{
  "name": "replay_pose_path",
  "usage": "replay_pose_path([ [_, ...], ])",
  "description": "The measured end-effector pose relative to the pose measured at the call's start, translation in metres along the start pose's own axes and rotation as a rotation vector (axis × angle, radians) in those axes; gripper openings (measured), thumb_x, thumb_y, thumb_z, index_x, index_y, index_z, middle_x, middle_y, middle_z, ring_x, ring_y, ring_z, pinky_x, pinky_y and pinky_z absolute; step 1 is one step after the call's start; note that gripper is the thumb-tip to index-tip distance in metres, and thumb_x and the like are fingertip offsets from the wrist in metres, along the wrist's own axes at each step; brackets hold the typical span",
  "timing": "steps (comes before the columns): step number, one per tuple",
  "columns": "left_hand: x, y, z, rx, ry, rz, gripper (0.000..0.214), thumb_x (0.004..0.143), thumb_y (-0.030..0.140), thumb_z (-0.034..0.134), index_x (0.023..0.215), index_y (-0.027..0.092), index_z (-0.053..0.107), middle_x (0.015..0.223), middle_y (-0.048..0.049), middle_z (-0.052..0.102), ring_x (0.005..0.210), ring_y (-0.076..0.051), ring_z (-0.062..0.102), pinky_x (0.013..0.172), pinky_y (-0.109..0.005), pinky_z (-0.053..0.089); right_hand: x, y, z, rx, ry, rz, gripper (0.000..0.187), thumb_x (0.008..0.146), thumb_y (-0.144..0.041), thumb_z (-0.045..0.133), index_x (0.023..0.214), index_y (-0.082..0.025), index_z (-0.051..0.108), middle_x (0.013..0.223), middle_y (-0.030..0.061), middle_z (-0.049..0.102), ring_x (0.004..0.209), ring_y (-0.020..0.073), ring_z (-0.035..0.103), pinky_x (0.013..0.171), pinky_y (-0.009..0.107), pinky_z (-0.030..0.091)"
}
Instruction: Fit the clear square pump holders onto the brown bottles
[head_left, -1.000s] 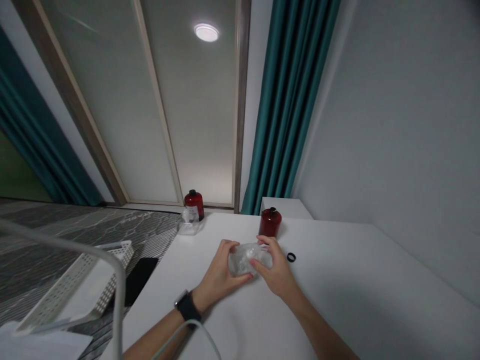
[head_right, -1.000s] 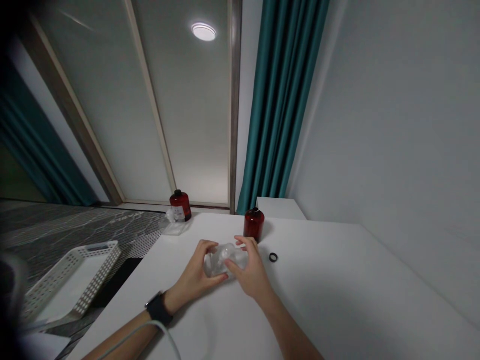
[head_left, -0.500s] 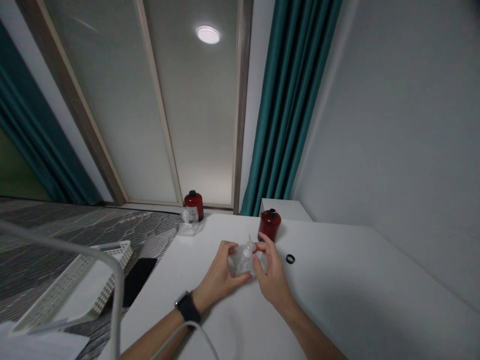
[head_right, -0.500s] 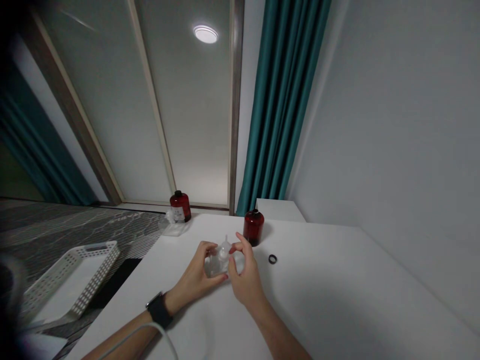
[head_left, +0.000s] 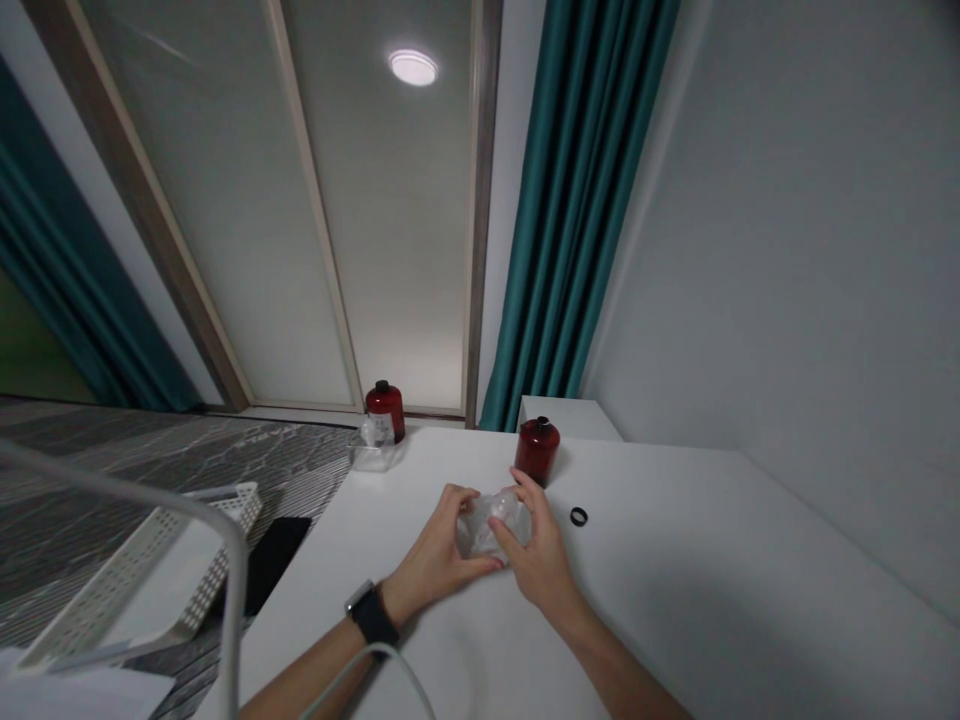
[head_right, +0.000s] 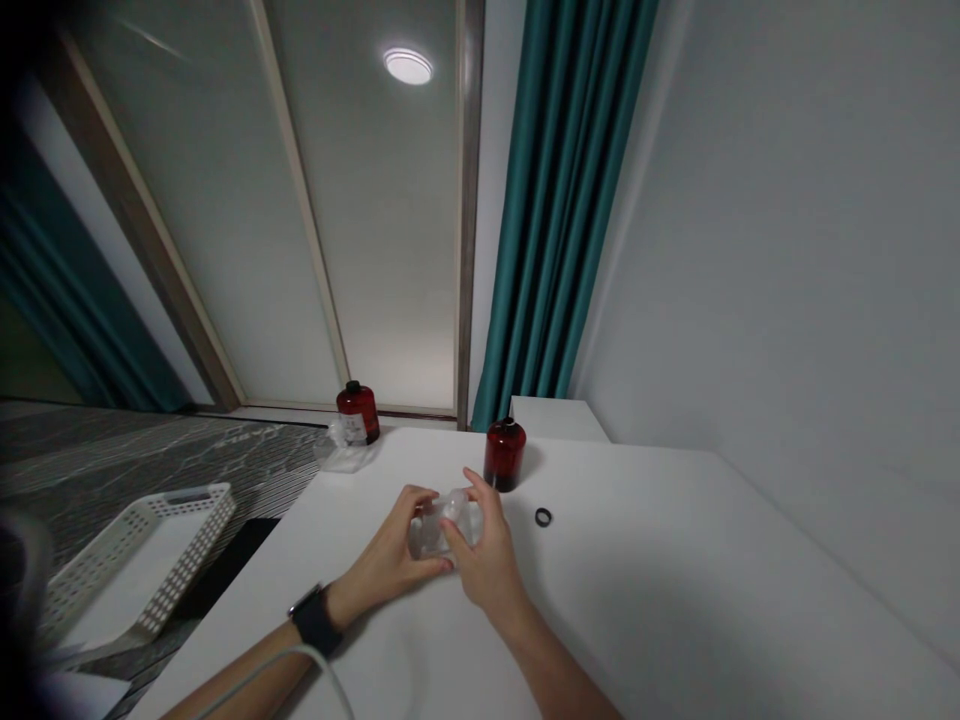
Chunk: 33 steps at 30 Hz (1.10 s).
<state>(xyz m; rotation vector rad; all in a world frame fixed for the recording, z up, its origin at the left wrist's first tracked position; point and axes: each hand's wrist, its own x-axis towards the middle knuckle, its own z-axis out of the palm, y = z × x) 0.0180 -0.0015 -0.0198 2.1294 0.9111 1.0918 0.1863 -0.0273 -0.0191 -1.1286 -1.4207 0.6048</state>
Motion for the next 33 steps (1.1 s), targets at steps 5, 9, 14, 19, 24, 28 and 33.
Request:
replay_pose_path([
  [5, 0.000, 0.002, -0.010, 0.034, -0.078, 0.035, 0.063, 0.079, 0.029, 0.074, 0.134, 0.021, 0.045, 0.122, -0.0111, 0.049, 0.113, -0.029, 0.051, 0.100, -0.047, 0.046, 0.001, 0.000, -0.006, -0.015, -0.004, -0.021, 0.057, 0.082, -0.027, 0.066, 0.137, -0.024, 0.050, 0.120, 0.0085, 0.064, 0.110, 0.0241, 0.062, 0.099, 0.041, 0.050],
  [9, 0.000, 0.000, -0.023, 0.080, -0.164, 0.061, 0.067, 0.083, 0.034, 0.070, 0.142, 0.023, 0.041, 0.123, -0.0117, 0.049, 0.115, -0.030, 0.050, 0.101, -0.048, 0.045, 0.002, 0.000, -0.008, -0.019, -0.073, -0.005, 0.057, 0.083, -0.026, 0.065, 0.138, -0.024, 0.050, 0.120, 0.0087, 0.065, 0.109, 0.0242, 0.063, 0.100, 0.043, 0.049],
  [14, 0.002, -0.001, -0.030, 0.049, -0.205, 0.056, 0.064, 0.080, 0.031, 0.074, 0.136, 0.023, 0.044, 0.118, -0.0087, 0.052, 0.109, -0.026, 0.053, 0.097, -0.043, 0.047, 0.001, -0.003, -0.009, -0.002, -0.132, -0.008, 0.057, 0.085, -0.024, 0.060, 0.139, -0.022, 0.047, 0.119, 0.0088, 0.065, 0.112, 0.0236, 0.062, 0.104, 0.042, 0.046],
  [19, 0.002, -0.003, -0.024, 0.029, -0.190, 0.023, 0.066, 0.074, 0.029, 0.082, 0.129, 0.022, 0.047, 0.115, -0.0067, 0.054, 0.105, -0.025, 0.054, 0.093, -0.039, 0.047, 0.003, -0.005, -0.009, -0.044, -0.116, -0.029, 0.059, 0.080, -0.021, 0.061, 0.137, -0.021, 0.048, 0.114, 0.0072, 0.061, 0.107, 0.0228, 0.059, 0.102, 0.041, 0.046],
  [24, 0.002, -0.005, -0.018, 0.015, -0.193, 0.013, 0.068, 0.072, 0.033, 0.085, 0.127, 0.022, 0.048, 0.114, -0.0063, 0.054, 0.104, -0.025, 0.055, 0.092, -0.038, 0.046, 0.009, -0.002, -0.013, -0.128, -0.049, -0.008, 0.063, 0.073, -0.024, 0.069, 0.133, -0.023, 0.052, 0.098, 0.0025, 0.056, 0.098, 0.0228, 0.058, 0.098, 0.042, 0.047],
  [28, 0.002, -0.009, -0.018, 0.026, -0.183, 0.008, 0.068, 0.072, 0.033, 0.085, 0.128, 0.022, 0.048, 0.112, -0.0055, 0.055, 0.103, -0.024, 0.055, 0.092, -0.038, 0.046, 0.010, -0.002, -0.018, -0.109, -0.086, 0.005, 0.063, 0.075, -0.025, 0.066, 0.136, -0.022, 0.048, 0.095, 0.0015, 0.056, 0.097, 0.0221, 0.059, 0.100, 0.042, 0.045],
  [33, 0.001, -0.013, -0.016, 0.057, -0.184, -0.010, 0.069, 0.071, 0.035, 0.085, 0.127, 0.022, 0.048, 0.114, -0.0066, 0.057, 0.105, -0.026, 0.055, 0.094, -0.040, 0.045, 0.006, -0.003, -0.016, -0.065, -0.134, -0.013, 0.061, 0.079, -0.023, 0.059, 0.139, -0.021, 0.045, 0.104, 0.0050, 0.058, 0.100, 0.0219, 0.059, 0.101, 0.041, 0.044],
])
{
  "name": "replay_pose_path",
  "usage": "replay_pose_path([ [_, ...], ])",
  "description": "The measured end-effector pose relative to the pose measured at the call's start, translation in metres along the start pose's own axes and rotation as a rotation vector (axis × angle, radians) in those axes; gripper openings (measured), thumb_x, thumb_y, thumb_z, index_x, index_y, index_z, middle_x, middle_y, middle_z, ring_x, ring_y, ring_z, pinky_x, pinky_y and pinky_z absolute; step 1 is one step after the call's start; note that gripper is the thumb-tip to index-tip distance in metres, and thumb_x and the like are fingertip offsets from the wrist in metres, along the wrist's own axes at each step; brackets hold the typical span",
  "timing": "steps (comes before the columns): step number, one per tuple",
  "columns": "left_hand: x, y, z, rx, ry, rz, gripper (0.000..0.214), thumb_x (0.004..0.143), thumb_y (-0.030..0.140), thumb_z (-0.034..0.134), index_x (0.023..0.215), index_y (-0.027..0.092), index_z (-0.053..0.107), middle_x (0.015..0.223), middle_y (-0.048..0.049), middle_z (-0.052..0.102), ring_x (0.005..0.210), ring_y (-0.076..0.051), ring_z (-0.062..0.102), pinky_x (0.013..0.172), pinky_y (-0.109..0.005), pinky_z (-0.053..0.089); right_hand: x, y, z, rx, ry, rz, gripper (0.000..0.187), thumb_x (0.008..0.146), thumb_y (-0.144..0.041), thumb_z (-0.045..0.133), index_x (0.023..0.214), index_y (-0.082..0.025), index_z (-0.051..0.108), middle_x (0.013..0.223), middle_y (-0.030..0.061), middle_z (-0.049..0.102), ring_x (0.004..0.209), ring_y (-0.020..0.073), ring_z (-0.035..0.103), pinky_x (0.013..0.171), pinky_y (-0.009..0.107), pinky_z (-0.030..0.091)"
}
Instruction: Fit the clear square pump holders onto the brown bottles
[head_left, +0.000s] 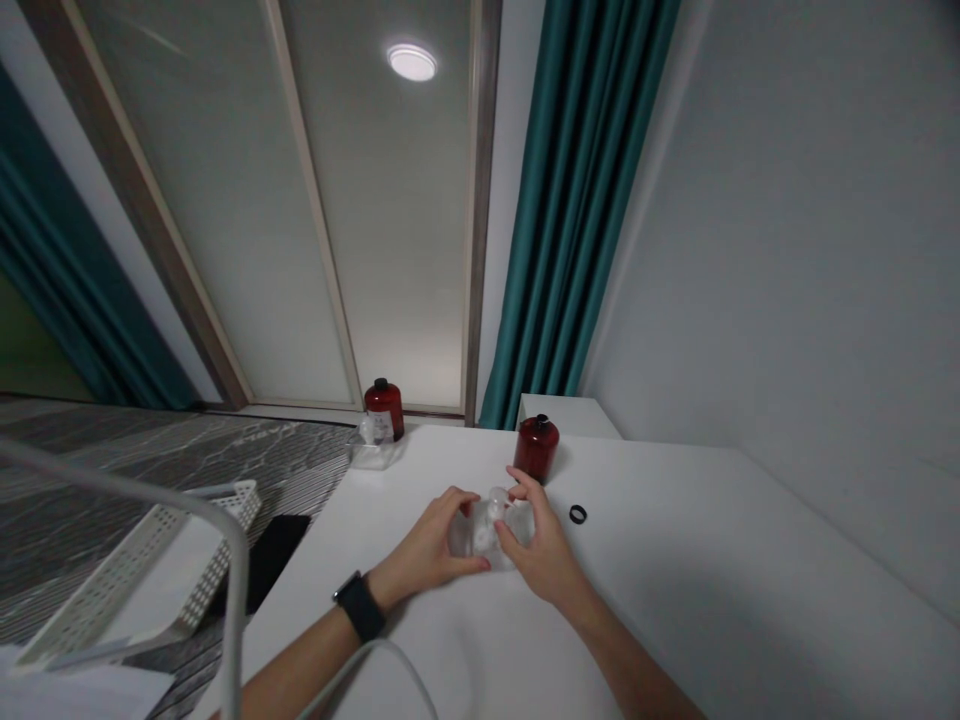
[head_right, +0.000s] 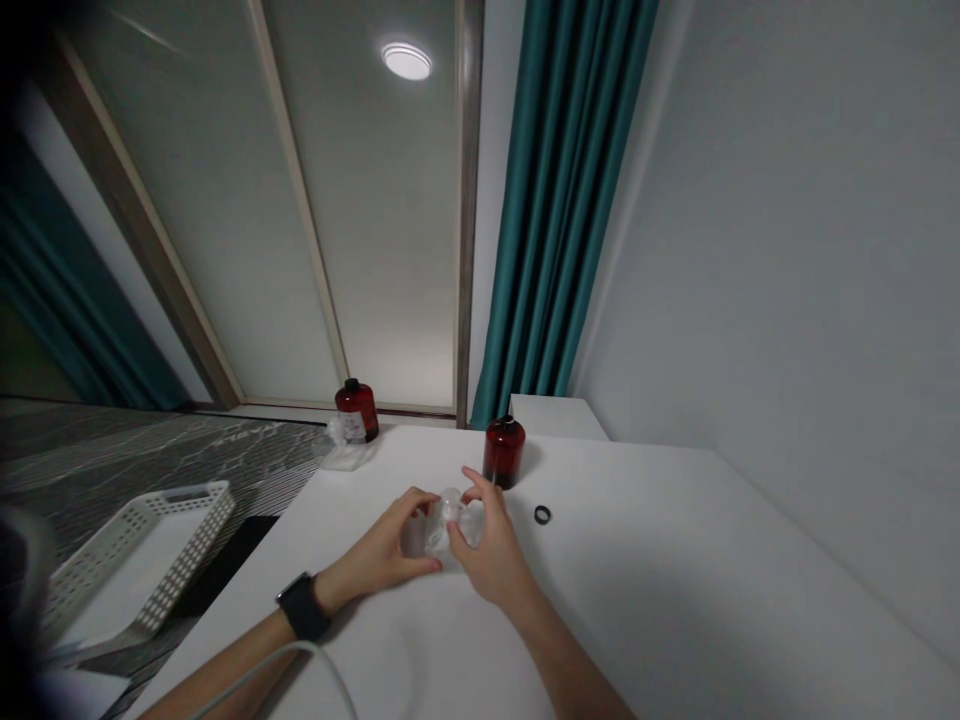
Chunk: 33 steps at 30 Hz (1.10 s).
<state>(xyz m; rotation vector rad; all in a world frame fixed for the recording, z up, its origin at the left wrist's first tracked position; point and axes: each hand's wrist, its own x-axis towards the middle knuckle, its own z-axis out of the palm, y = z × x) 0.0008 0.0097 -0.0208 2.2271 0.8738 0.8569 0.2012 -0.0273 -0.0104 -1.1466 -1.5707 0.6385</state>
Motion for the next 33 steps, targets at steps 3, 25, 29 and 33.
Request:
replay_pose_path([
  [3, 0.000, 0.001, 0.000, 0.023, -0.004, -0.021, 0.068, 0.071, 0.036, 0.085, 0.127, 0.022, 0.048, 0.116, -0.0074, 0.058, 0.107, -0.027, 0.056, 0.094, -0.040, 0.045, -0.001, 0.000, 0.004, 0.029, -0.008, 0.024, 0.064, 0.078, -0.024, 0.062, 0.139, -0.022, 0.044, 0.110, 0.0065, 0.059, 0.103, 0.0227, 0.059, 0.100, 0.041, 0.045],
  [25, 0.001, 0.005, -0.005, 0.017, -0.020, -0.025, 0.061, 0.077, 0.032, 0.076, 0.129, 0.023, 0.048, 0.118, -0.0077, 0.059, 0.110, -0.027, 0.056, 0.098, -0.042, 0.044, -0.003, 0.003, 0.000, 0.012, 0.018, -0.086, 0.057, 0.086, -0.023, 0.054, 0.142, -0.020, 0.040, 0.104, 0.0054, 0.059, 0.103, 0.0217, 0.060, 0.102, 0.041, 0.045],
  [29, 0.002, 0.006, -0.005, -0.003, -0.023, -0.004, 0.058, 0.079, 0.032, 0.074, 0.130, 0.022, 0.047, 0.119, -0.0080, 0.059, 0.111, -0.027, 0.056, 0.099, -0.042, 0.045, -0.005, 0.002, 0.005, 0.036, -0.018, -0.029, 0.061, 0.085, -0.024, 0.057, 0.143, -0.021, 0.039, 0.115, 0.0085, 0.061, 0.110, 0.0231, 0.059, 0.102, 0.042, 0.046],
  [33, 0.003, 0.006, -0.005, -0.015, -0.023, 0.019, 0.058, 0.079, 0.033, 0.074, 0.130, 0.021, 0.048, 0.120, -0.0086, 0.058, 0.111, -0.027, 0.057, 0.099, -0.042, 0.045, -0.003, 0.003, 0.007, 0.001, 0.050, 0.022, 0.060, 0.081, -0.023, 0.061, 0.139, -0.023, 0.045, 0.113, 0.0077, 0.060, 0.109, 0.0233, 0.059, 0.102, 0.042, 0.046],
])
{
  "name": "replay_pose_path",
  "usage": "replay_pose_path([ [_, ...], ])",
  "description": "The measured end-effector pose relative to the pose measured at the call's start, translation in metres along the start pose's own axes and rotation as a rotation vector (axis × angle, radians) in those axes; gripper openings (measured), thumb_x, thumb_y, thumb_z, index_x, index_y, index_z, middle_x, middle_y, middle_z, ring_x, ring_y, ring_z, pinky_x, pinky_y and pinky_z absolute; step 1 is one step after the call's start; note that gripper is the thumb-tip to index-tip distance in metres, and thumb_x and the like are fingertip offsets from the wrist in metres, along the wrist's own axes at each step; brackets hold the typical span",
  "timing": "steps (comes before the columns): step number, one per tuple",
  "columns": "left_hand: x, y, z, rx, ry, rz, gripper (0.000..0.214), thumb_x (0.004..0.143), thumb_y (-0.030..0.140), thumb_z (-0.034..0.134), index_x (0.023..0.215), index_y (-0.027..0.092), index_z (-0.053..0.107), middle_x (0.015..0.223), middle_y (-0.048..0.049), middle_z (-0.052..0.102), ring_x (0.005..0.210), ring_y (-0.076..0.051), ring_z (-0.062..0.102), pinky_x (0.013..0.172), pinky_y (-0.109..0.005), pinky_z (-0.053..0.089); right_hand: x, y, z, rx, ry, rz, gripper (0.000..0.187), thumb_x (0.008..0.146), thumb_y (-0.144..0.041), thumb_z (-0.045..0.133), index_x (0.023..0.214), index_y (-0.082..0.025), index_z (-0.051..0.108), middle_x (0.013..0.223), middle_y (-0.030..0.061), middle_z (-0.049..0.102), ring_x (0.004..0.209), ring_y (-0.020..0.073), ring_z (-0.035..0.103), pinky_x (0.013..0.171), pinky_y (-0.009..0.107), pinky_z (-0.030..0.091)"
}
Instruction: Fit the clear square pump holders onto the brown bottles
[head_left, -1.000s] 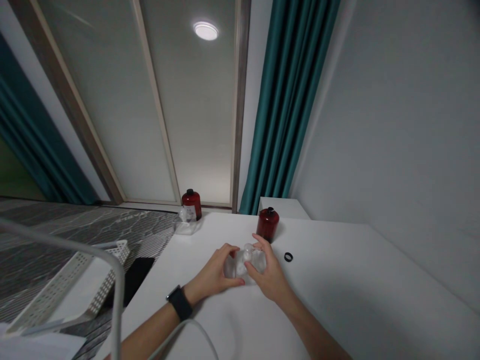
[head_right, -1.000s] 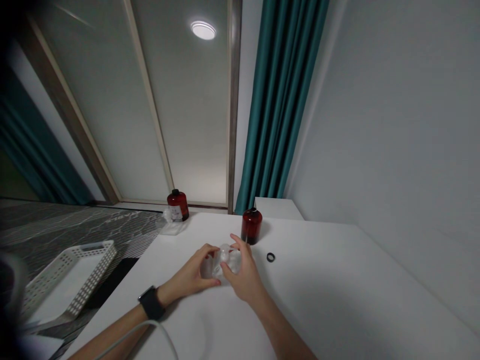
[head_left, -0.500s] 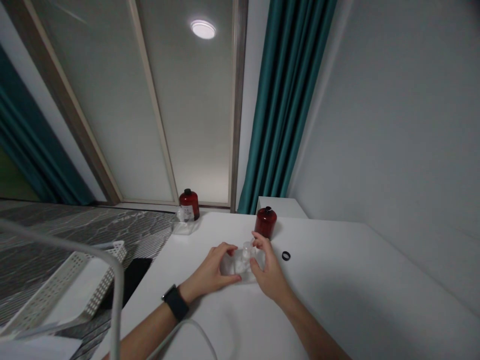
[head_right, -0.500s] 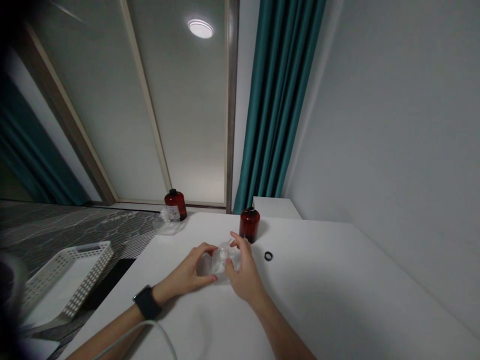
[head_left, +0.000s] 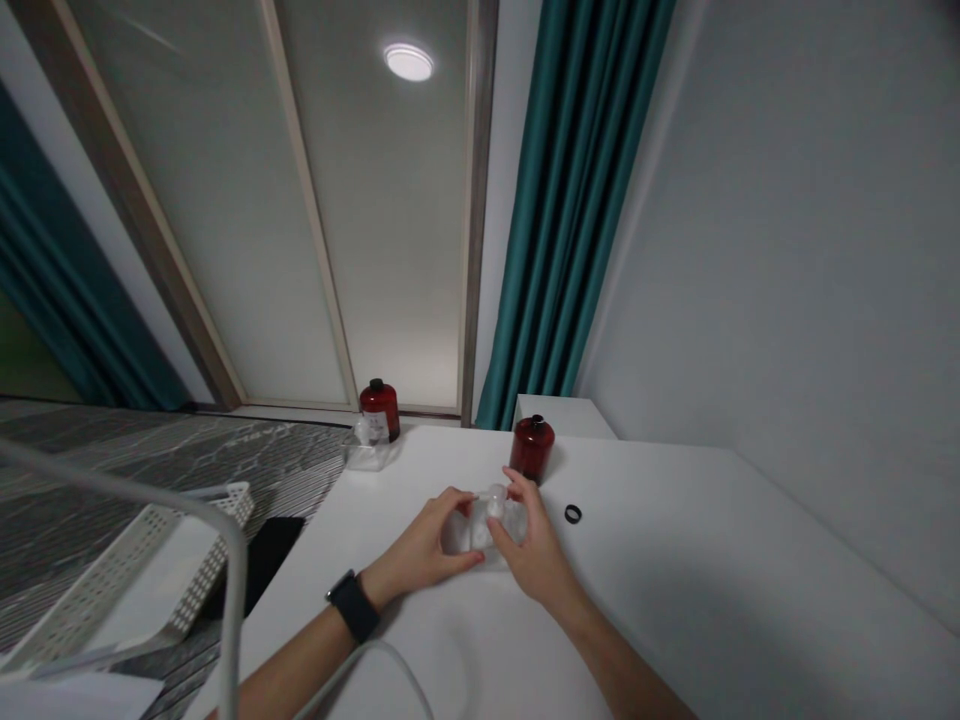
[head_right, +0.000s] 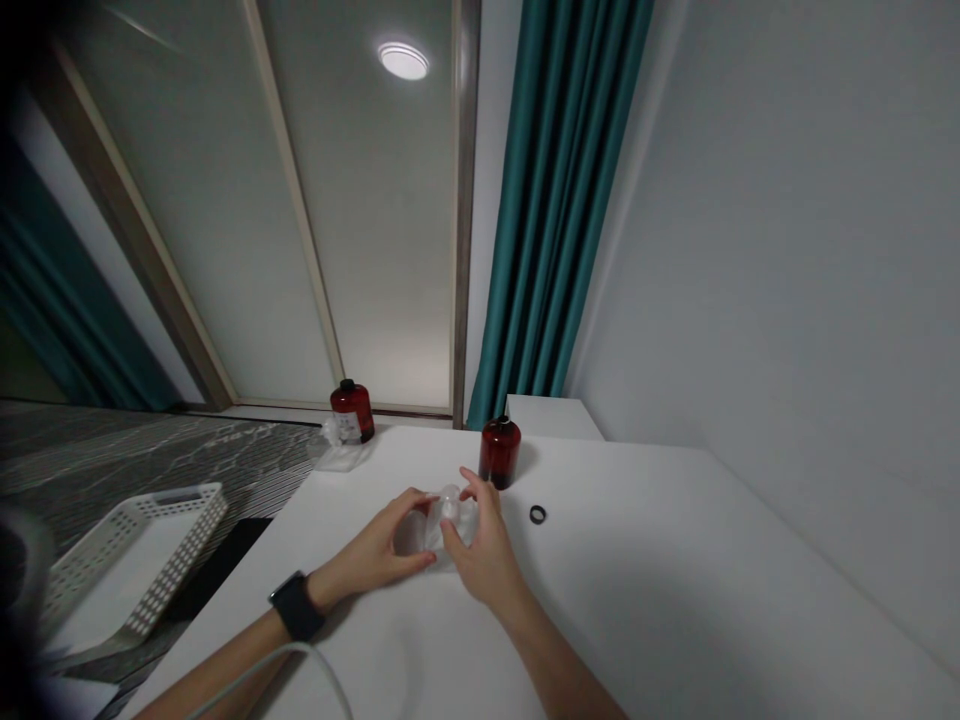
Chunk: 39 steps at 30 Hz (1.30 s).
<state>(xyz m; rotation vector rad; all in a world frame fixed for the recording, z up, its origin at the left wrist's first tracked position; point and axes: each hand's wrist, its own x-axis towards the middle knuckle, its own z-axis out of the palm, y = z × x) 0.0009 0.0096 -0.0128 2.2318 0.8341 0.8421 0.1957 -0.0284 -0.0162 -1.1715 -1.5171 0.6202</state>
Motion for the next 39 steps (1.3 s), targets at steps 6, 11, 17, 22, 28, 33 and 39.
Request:
replay_pose_path([
  [6, 0.000, 0.003, 0.000, 0.013, -0.004, -0.024, 0.057, 0.079, 0.032, 0.074, 0.129, 0.021, 0.049, 0.119, -0.0087, 0.059, 0.111, -0.027, 0.057, 0.099, -0.042, 0.046, 0.001, -0.001, -0.002, 0.029, -0.023, -0.024, 0.060, 0.083, -0.021, 0.056, 0.141, -0.022, 0.042, 0.109, 0.0062, 0.062, 0.105, 0.0212, 0.062, 0.101, 0.040, 0.047],
  [11, 0.000, 0.004, -0.001, 0.016, -0.009, -0.023, 0.058, 0.079, 0.032, 0.075, 0.130, 0.021, 0.050, 0.119, -0.0087, 0.059, 0.111, -0.027, 0.057, 0.099, -0.042, 0.046, 0.000, -0.001, -0.003, 0.067, -0.073, -0.029, 0.064, 0.078, -0.010, 0.047, 0.141, -0.023, 0.042, 0.114, 0.0070, 0.064, 0.111, 0.0208, 0.061, 0.102, 0.039, 0.046],
  [17, -0.002, 0.002, 0.000, 0.021, -0.002, -0.012, 0.060, 0.080, 0.034, 0.074, 0.133, 0.022, 0.047, 0.122, -0.0096, 0.059, 0.113, -0.027, 0.057, 0.100, -0.043, 0.047, -0.002, -0.007, -0.005, -0.093, -0.086, -0.107, 0.055, 0.083, -0.015, 0.054, 0.137, -0.025, 0.050, 0.127, 0.0090, 0.058, 0.123, 0.0247, 0.054, 0.110, 0.044, 0.042],
  [22, -0.003, 0.000, 0.001, 0.025, 0.004, -0.001, 0.061, 0.080, 0.033, 0.073, 0.134, 0.023, 0.046, 0.121, -0.0087, 0.059, 0.112, -0.027, 0.057, 0.099, -0.043, 0.047, -0.003, 0.001, -0.003, -0.161, -0.075, -0.135, 0.054, 0.093, -0.028, 0.053, 0.146, -0.025, 0.042, 0.132, 0.0111, 0.058, 0.126, 0.0273, 0.053, 0.109, 0.048, 0.043],
  [28, -0.002, 0.001, 0.002, 0.025, 0.006, -0.013, 0.061, 0.080, 0.031, 0.074, 0.135, 0.023, 0.046, 0.122, -0.0088, 0.058, 0.113, -0.027, 0.057, 0.100, -0.043, 0.047, -0.002, 0.002, -0.005, -0.177, -0.016, -0.193, 0.050, 0.095, -0.029, 0.052, 0.144, -0.026, 0.045, 0.136, 0.0110, 0.058, 0.126, 0.0271, 0.054, 0.109, 0.048, 0.043],
  [33, -0.002, 0.003, 0.001, 0.030, -0.003, -0.010, 0.062, 0.079, 0.031, 0.075, 0.133, 0.023, 0.046, 0.120, -0.0084, 0.058, 0.111, -0.027, 0.057, 0.099, -0.043, 0.047, 0.001, -0.001, -0.011, -0.162, 0.041, -0.227, 0.045, 0.094, -0.029, 0.054, 0.139, -0.025, 0.049, 0.130, 0.0114, 0.062, 0.122, 0.0275, 0.056, 0.108, 0.049, 0.043],
  [39, -0.001, 0.008, 0.002, 0.025, -0.011, -0.035, 0.059, 0.078, 0.030, 0.075, 0.130, 0.022, 0.048, 0.120, -0.0090, 0.059, 0.110, -0.027, 0.057, 0.099, -0.044, 0.047, 0.007, -0.002, -0.017, -0.144, 0.182, -0.190, 0.057, 0.094, -0.030, 0.055, 0.147, -0.022, 0.037, 0.146, 0.0137, 0.050, 0.132, 0.0284, 0.051, 0.110, 0.048, 0.042],
])
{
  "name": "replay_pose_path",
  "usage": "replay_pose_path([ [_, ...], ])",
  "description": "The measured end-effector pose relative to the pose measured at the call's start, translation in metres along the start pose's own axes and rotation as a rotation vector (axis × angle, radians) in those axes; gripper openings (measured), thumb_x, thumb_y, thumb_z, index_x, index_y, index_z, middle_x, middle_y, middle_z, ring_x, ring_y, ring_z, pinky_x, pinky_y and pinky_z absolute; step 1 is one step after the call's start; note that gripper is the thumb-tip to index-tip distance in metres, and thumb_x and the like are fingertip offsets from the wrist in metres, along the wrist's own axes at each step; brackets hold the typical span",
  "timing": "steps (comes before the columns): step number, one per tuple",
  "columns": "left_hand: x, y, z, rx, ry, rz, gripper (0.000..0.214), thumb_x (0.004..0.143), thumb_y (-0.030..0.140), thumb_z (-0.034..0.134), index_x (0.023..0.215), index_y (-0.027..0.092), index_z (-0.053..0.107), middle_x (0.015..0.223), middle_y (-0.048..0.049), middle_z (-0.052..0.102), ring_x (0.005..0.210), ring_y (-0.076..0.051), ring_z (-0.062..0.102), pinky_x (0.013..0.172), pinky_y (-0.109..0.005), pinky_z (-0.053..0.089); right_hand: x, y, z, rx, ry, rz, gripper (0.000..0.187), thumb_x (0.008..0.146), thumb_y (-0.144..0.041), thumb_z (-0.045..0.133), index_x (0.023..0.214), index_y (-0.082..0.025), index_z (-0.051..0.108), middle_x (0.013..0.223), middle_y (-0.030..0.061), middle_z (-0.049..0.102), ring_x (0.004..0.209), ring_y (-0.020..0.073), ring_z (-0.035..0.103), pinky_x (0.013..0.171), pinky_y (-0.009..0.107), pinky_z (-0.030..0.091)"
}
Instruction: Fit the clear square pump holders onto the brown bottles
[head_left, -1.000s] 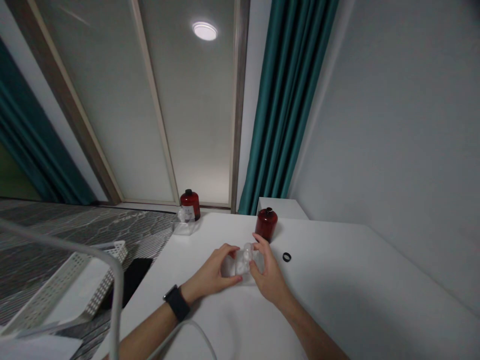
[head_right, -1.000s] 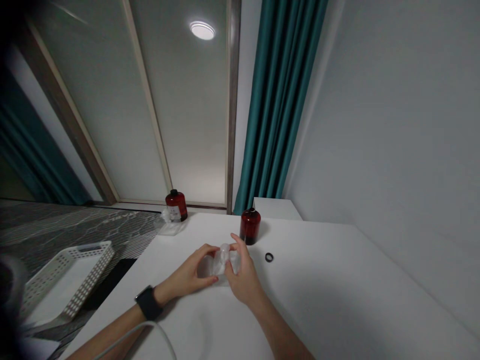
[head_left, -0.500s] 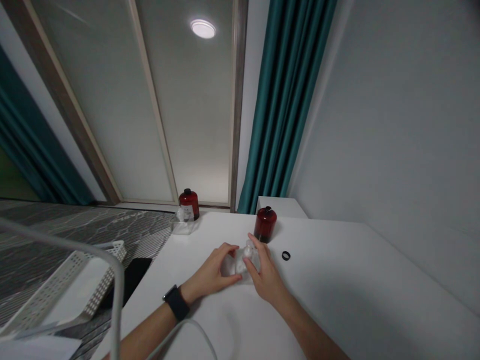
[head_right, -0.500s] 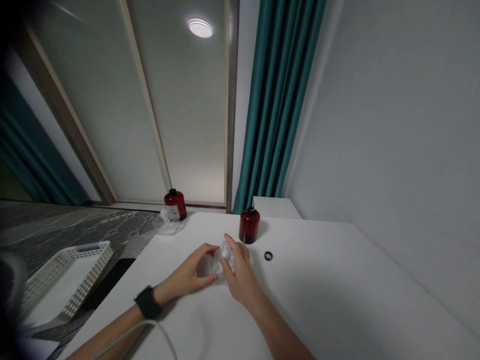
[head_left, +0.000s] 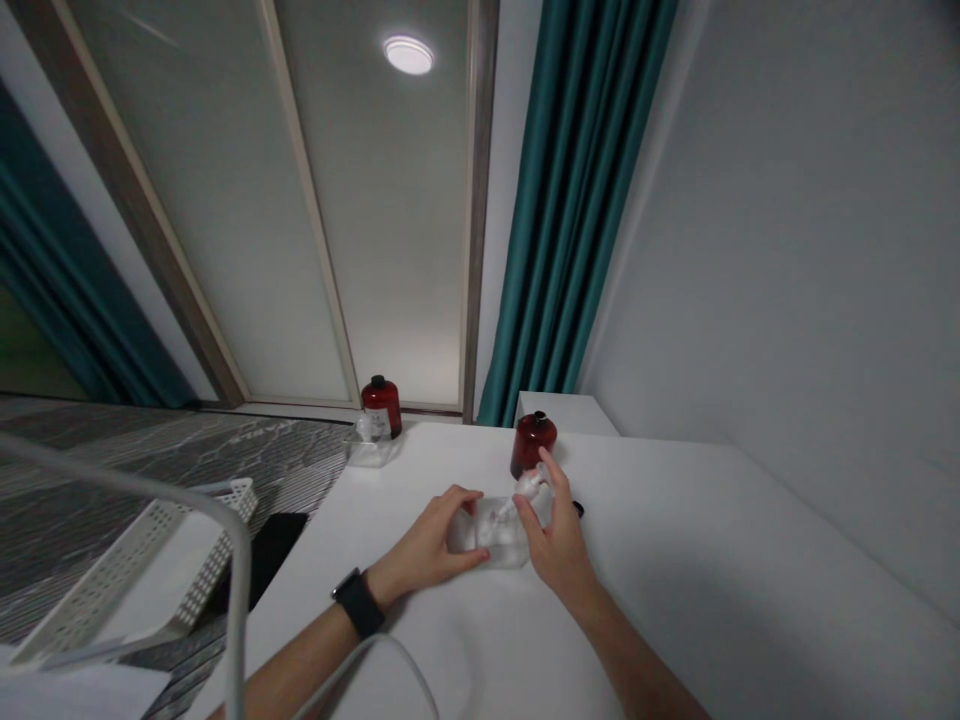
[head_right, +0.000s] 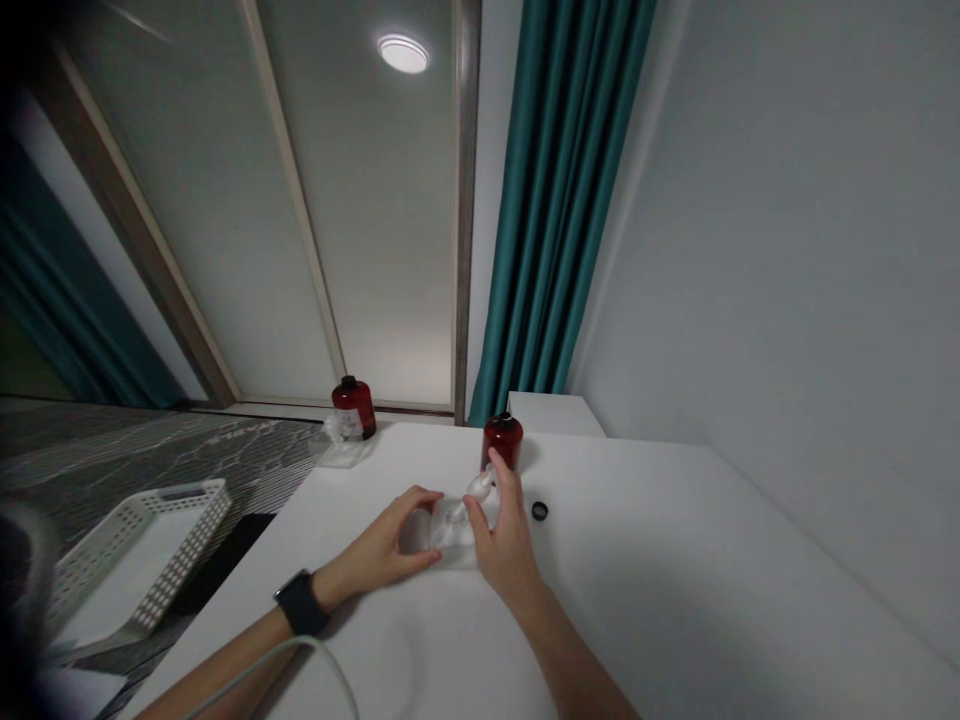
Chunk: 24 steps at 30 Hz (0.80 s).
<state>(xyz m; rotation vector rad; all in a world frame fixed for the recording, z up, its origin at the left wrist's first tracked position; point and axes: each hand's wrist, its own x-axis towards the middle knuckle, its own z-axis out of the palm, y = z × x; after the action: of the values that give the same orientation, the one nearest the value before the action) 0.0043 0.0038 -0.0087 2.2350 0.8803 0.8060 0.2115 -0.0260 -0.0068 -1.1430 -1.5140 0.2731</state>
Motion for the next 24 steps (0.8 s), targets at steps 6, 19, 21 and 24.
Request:
replay_pose_path([
  [6, -0.0002, -0.0027, 0.0015, 0.006, 0.012, 0.009, 0.060, 0.077, 0.029, 0.075, 0.130, 0.022, 0.048, 0.122, -0.0089, 0.058, 0.111, -0.028, 0.057, 0.100, -0.044, 0.047, 0.0014, 0.0036, -0.0008, -0.051, -0.026, 0.035, 0.054, 0.093, -0.033, 0.056, 0.144, -0.024, 0.043, 0.143, 0.0126, 0.054, 0.124, 0.0288, 0.056, 0.104, 0.048, 0.047],
  [19, 0.0006, 0.0016, 0.0006, 0.007, 0.008, 0.000, 0.061, 0.077, 0.028, 0.076, 0.131, 0.021, 0.047, 0.122, -0.0090, 0.058, 0.111, -0.027, 0.058, 0.100, -0.044, 0.047, 0.0021, -0.0019, -0.0060, -0.018, 0.044, 0.041, 0.052, 0.093, -0.033, 0.057, 0.142, -0.022, 0.043, 0.144, 0.0135, 0.052, 0.129, 0.0283, 0.053, 0.108, 0.047, 0.043],
  [21, 0.0008, 0.0005, 0.0011, 0.007, 0.003, 0.001, 0.061, 0.077, 0.028, 0.076, 0.130, 0.021, 0.047, 0.121, -0.0088, 0.058, 0.111, -0.027, 0.057, 0.100, -0.043, 0.046, 0.0028, -0.0011, -0.0059, 0.019, 0.107, 0.049, 0.053, 0.093, -0.033, 0.057, 0.143, -0.021, 0.041, 0.145, 0.0139, 0.051, 0.130, 0.0275, 0.052, 0.110, 0.046, 0.041],
  [24, 0.0007, -0.0013, 0.0017, 0.003, -0.003, 0.006, 0.060, 0.078, 0.030, 0.076, 0.130, 0.021, 0.047, 0.119, -0.0090, 0.058, 0.111, -0.027, 0.057, 0.099, -0.043, 0.046, 0.0039, 0.0015, -0.0042, 0.085, 0.164, 0.071, 0.055, 0.094, -0.033, 0.056, 0.144, -0.021, 0.038, 0.145, 0.0142, 0.050, 0.125, 0.0257, 0.055, 0.108, 0.044, 0.042],
])
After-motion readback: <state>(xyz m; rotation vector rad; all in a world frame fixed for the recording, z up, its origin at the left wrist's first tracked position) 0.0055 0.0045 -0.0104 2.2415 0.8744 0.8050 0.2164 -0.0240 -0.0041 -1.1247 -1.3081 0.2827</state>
